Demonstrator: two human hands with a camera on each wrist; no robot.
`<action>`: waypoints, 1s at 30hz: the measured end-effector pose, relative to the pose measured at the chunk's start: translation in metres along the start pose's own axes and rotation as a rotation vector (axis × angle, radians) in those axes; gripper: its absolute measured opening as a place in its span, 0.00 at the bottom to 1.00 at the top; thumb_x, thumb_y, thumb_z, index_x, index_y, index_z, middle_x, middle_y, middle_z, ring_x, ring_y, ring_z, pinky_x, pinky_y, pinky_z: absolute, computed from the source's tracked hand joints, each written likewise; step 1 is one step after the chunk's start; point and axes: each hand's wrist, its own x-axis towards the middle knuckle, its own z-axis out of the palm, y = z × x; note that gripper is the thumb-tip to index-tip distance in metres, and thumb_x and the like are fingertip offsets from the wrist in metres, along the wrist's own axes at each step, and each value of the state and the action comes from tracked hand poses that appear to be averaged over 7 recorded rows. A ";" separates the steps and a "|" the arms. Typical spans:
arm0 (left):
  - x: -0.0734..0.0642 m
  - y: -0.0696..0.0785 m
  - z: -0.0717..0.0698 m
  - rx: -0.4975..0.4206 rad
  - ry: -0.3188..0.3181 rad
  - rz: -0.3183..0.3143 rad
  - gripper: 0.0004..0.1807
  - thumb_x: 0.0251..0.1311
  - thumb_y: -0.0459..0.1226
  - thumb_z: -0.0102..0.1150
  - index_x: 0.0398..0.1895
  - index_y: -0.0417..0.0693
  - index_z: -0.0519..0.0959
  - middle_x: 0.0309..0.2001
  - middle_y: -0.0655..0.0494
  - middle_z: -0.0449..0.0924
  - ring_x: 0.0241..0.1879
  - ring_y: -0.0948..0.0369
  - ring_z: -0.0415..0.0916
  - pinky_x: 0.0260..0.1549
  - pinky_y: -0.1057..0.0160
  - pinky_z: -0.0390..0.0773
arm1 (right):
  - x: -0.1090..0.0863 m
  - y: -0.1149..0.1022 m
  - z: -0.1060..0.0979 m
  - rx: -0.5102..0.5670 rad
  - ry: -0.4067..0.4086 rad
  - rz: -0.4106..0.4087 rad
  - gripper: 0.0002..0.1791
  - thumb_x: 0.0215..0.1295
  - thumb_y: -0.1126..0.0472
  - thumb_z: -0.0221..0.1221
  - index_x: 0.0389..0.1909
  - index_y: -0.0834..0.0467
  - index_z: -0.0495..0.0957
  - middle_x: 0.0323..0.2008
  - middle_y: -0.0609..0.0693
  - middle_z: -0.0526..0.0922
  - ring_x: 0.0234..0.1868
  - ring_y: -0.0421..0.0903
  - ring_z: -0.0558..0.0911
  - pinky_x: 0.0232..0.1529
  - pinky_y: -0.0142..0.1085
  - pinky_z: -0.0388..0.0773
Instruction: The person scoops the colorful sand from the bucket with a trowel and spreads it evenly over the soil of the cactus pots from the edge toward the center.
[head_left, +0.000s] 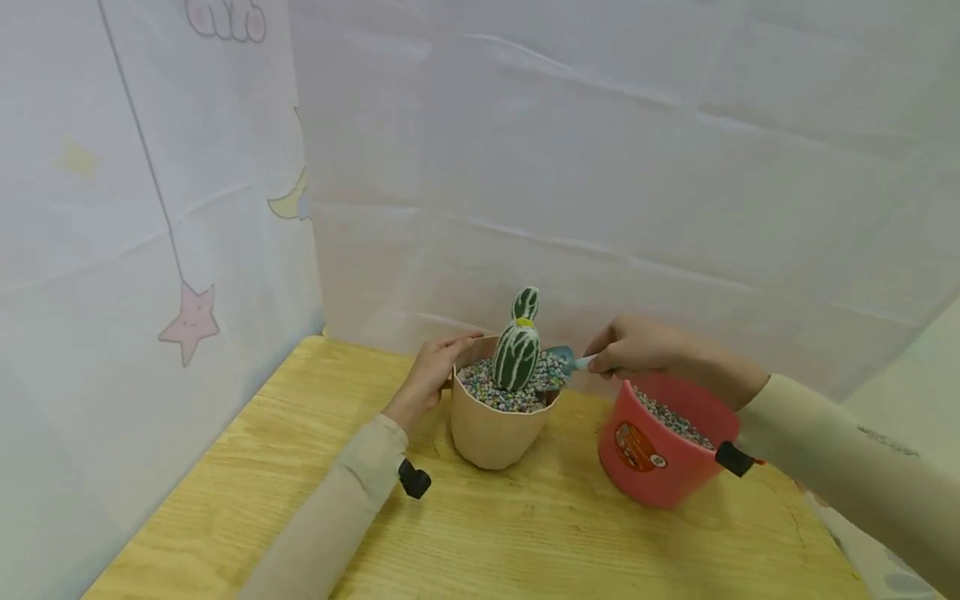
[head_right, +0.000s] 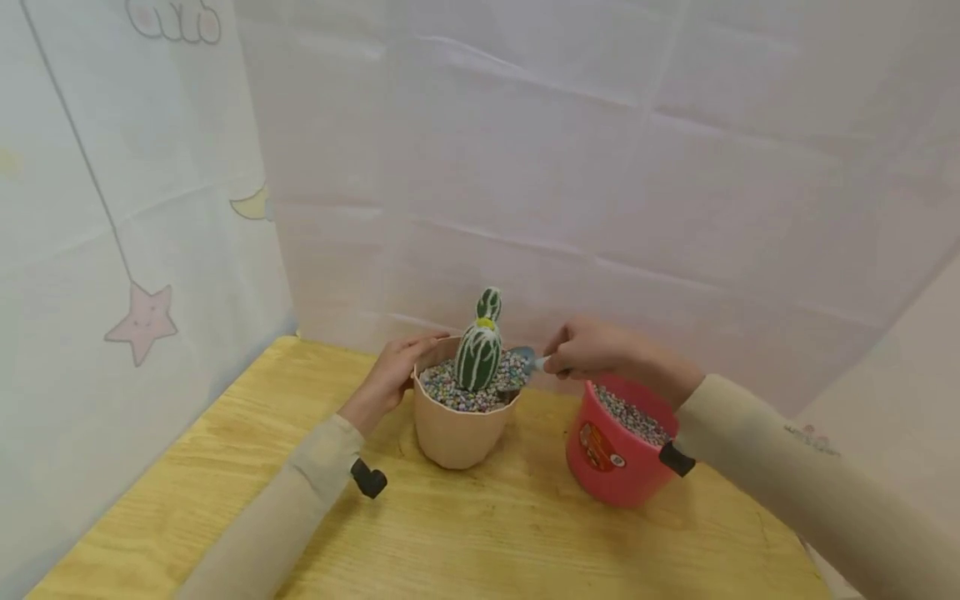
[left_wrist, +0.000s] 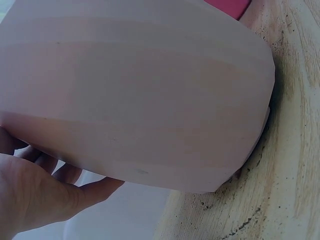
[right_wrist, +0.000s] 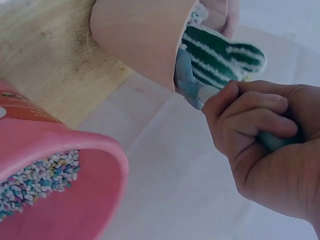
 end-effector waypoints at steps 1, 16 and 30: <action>0.000 0.000 0.001 -0.004 -0.004 -0.002 0.20 0.77 0.46 0.53 0.65 0.54 0.81 0.70 0.58 0.70 0.69 0.53 0.64 0.42 0.51 0.82 | 0.000 -0.002 0.003 -0.048 0.022 -0.019 0.18 0.72 0.65 0.59 0.57 0.71 0.81 0.22 0.50 0.78 0.18 0.41 0.62 0.25 0.35 0.64; -0.001 0.005 -0.004 0.013 0.015 -0.017 0.19 0.75 0.48 0.56 0.64 0.56 0.82 0.69 0.60 0.71 0.69 0.55 0.64 0.42 0.51 0.82 | -0.038 -0.012 0.028 -0.350 0.341 -0.189 0.17 0.66 0.72 0.60 0.55 0.67 0.84 0.42 0.57 0.86 0.15 0.40 0.65 0.20 0.35 0.67; -0.011 0.011 -0.041 0.229 0.093 0.026 0.22 0.75 0.48 0.56 0.66 0.53 0.80 0.66 0.55 0.74 0.62 0.54 0.72 0.43 0.54 0.80 | -0.062 0.024 0.035 -0.358 0.544 -0.290 0.17 0.69 0.68 0.63 0.58 0.59 0.83 0.32 0.48 0.84 0.15 0.39 0.68 0.20 0.34 0.68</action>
